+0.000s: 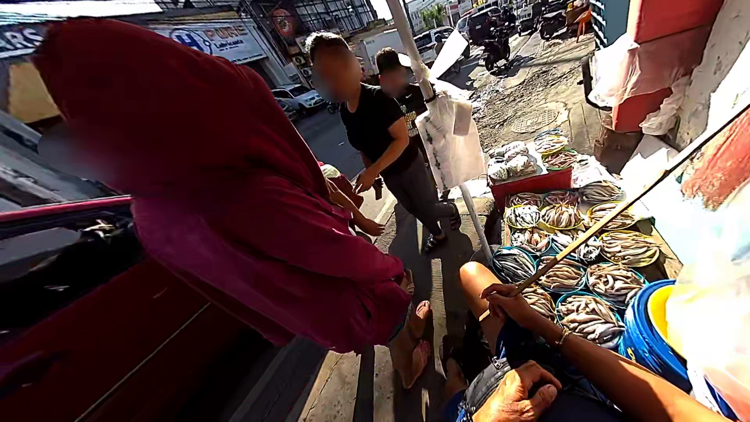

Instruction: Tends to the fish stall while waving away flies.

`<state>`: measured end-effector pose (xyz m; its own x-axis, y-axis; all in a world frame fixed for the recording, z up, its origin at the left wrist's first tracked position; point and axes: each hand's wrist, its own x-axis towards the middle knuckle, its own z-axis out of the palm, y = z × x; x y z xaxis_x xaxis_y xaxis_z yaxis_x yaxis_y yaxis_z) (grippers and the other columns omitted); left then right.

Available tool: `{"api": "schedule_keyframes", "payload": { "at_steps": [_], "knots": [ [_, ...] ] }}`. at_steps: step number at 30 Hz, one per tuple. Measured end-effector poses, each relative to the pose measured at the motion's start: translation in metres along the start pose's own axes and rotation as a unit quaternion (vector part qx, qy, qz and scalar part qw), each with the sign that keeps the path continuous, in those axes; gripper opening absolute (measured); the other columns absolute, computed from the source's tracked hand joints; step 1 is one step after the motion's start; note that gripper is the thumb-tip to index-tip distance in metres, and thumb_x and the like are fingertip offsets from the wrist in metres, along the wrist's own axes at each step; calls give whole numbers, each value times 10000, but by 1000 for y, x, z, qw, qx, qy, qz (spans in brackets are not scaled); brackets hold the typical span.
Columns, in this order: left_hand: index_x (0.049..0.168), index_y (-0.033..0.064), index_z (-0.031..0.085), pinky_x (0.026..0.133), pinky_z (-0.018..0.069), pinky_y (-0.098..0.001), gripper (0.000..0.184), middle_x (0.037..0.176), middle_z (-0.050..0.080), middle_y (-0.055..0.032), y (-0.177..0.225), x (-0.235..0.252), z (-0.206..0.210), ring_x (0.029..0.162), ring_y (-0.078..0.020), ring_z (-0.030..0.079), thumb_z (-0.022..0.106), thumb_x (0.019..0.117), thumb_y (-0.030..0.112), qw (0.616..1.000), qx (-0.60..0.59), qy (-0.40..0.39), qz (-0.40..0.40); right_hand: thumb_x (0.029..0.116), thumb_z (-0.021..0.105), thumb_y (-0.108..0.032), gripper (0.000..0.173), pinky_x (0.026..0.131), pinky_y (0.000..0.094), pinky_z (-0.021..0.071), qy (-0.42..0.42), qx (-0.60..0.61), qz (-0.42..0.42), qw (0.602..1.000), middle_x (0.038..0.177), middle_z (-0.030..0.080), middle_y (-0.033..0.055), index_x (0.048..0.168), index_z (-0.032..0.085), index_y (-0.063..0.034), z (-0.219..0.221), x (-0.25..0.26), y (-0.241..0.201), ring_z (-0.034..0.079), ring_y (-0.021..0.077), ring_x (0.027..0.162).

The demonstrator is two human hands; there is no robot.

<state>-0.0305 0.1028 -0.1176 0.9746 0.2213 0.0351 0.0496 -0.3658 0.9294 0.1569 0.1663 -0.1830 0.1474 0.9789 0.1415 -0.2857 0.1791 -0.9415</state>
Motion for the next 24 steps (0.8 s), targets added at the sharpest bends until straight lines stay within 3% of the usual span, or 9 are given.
{"api": "schedule_keyframes", "payload": {
  "at_steps": [24],
  "knots": [
    [1136, -101, 673, 990, 495, -372, 285, 1128, 667, -230, 2, 2, 3, 1081, -260, 642, 500, 1052, 109, 1000, 9, 8, 19, 998, 445, -32, 267, 461, 224, 503, 4, -38, 12, 999, 564, 619, -29, 1068, 700, 2, 0, 1, -1, 551, 52, 438]
  ]
}}
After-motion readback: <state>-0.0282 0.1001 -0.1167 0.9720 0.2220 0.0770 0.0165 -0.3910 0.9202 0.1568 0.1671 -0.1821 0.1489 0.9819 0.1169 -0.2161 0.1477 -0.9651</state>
